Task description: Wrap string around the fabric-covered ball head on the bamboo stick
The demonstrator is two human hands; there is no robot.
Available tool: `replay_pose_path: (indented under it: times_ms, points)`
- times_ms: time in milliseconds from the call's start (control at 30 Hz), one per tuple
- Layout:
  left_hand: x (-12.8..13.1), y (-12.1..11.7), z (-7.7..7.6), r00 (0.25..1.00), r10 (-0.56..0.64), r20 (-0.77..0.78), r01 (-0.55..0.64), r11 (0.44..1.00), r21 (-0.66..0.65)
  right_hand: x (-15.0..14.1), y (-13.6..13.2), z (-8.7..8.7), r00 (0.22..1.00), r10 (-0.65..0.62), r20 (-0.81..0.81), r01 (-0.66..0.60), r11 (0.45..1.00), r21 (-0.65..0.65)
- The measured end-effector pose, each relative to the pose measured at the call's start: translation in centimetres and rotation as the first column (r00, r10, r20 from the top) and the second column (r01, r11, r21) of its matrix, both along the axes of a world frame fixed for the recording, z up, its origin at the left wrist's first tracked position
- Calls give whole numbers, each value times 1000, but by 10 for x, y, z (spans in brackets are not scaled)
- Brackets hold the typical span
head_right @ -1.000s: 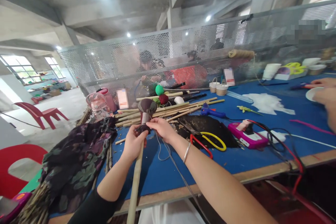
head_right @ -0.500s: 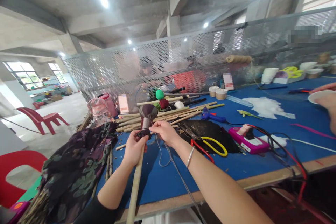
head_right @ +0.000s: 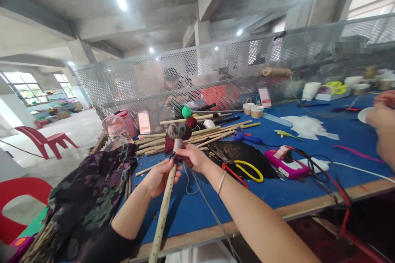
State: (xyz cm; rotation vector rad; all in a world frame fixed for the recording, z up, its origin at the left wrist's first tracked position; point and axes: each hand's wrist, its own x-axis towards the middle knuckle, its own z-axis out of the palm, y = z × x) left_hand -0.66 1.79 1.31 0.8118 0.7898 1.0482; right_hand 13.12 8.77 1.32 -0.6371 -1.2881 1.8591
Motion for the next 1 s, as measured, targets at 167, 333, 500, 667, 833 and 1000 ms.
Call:
replay_pose_path:
  times_ms: [167, 333, 500, 667, 833, 1000]
  points:
    - [15, -3, -6, 857, 395, -332, -317, 911, 265, -8, -1, -2, 995, -48, 89, 48, 999, 1]
    - [15, 0, -8, 814, 457, -358, -317, 867, 384, -13, -4, -3, 993, -77, 85, 71, 995, 75]
    - [0, 6, -3, 851, 459, -256, -355, 861, 364, -9, -4, 1, 986, -146, 83, 143, 989, 46]
    - [-3, 8, -3, 865, 464, -192, -382, 855, 350, -11, -6, 5, 980, -192, 49, 186, 977, 105]
    - [0, 4, 0, 886, 423, -189, -354, 882, 312, -5, -4, 3, 981, -192, 37, 186, 975, 124]
    - [2, -3, 8, 952, 301, -47, -278, 921, 274, -3, -3, 3, 991, -130, 25, 125, 983, 137]
